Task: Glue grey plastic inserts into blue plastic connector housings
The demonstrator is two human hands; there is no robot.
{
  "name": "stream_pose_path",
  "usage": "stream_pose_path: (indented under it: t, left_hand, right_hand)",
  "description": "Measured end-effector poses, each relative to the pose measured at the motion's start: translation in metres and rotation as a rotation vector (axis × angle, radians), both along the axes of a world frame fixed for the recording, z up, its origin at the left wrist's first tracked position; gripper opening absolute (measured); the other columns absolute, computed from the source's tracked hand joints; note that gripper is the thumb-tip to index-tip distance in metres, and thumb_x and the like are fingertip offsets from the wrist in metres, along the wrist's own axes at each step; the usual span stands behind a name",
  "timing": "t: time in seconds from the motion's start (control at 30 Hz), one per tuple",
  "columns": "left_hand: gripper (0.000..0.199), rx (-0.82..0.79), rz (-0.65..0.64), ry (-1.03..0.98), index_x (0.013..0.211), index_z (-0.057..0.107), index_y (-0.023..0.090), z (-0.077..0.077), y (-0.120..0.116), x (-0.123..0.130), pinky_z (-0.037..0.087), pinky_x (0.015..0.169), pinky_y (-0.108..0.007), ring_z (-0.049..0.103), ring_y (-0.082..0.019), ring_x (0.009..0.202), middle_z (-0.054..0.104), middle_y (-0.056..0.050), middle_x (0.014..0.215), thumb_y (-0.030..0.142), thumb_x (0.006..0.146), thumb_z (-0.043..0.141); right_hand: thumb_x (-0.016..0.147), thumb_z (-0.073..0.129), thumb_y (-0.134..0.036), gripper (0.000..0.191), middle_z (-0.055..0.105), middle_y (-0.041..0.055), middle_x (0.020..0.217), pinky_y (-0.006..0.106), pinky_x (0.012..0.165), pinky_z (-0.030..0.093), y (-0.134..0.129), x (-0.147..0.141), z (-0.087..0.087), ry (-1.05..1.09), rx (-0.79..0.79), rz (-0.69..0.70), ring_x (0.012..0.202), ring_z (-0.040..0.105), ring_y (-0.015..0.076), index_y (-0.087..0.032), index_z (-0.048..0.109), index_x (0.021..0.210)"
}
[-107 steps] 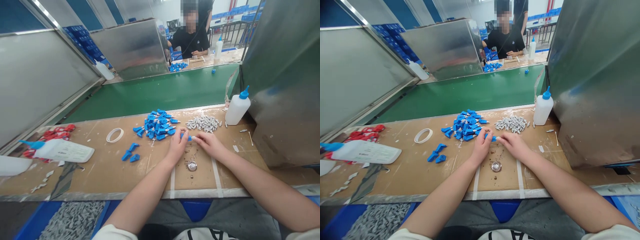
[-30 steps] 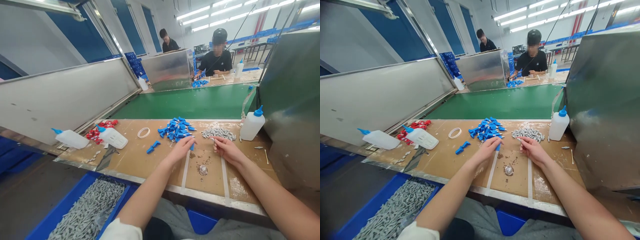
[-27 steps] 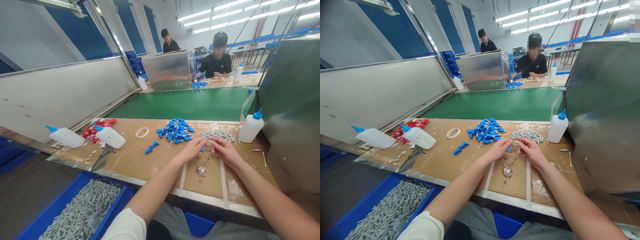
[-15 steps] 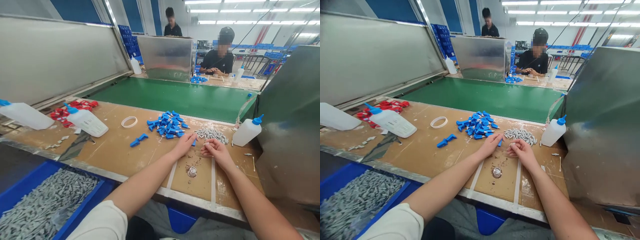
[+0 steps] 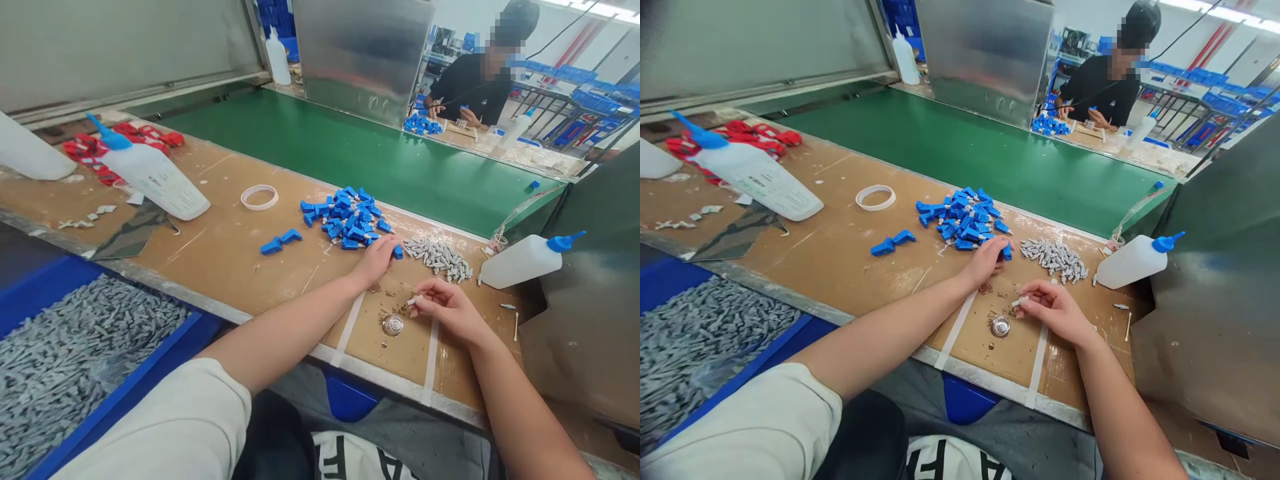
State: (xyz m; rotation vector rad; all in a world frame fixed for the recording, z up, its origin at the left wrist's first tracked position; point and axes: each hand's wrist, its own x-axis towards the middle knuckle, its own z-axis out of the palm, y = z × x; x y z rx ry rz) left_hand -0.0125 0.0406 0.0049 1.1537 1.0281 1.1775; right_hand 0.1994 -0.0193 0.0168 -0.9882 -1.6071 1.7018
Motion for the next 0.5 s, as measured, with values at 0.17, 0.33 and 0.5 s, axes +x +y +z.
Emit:
stream_pose_path:
  t: [0.17, 0.33, 0.5]
  left_hand:
    - [0.023, -0.082, -0.052, -0.133, 0.097, 0.056, 0.022, 0.0, 0.001, 0.002, 0.02, 0.044, -0.021, 0.028, -0.008, 0.045, 0.033, 0.008, 0.062, 0.043, 0.1, 0.049]
    - [0.04, 0.103, -0.028, -0.03, 0.091, 0.053, 0.021, -0.009, 0.003, 0.001, 0.031, 0.049, -0.02, 0.038, -0.009, 0.05, 0.039, 0.007, 0.062, 0.06, 0.098, 0.056]
    - [0.052, 0.141, 0.009, 0.074, 0.085, 0.05, 0.02, -0.009, 0.001, 0.0, 0.037, 0.054, -0.021, 0.042, -0.01, 0.056, 0.042, 0.006, 0.063, 0.071, 0.097, 0.051]
  right_hand:
    - [0.09, 0.08, -0.039, 0.021, 0.077, 0.0058, 0.086, 0.024, 0.07, 0.056, -0.002, 0.002, 0.002, -0.181, 0.25, 0.179, 0.076, 0.072, 0.0151, -0.018, 0.076, 0.093]
    - [0.095, 0.075, -0.033, 0.014, 0.079, 0.0057, 0.095, 0.024, 0.081, 0.057, -0.001, 0.003, 0.004, -0.209, 0.419, 0.286, 0.087, 0.073, 0.0147, -0.019, 0.077, 0.099]
    - [0.097, 0.073, -0.032, 0.014, 0.078, 0.0059, 0.096, 0.027, 0.087, 0.057, -0.001, 0.005, 0.009, -0.22, 0.456, 0.363, 0.093, 0.074, 0.0164, -0.019, 0.077, 0.097]
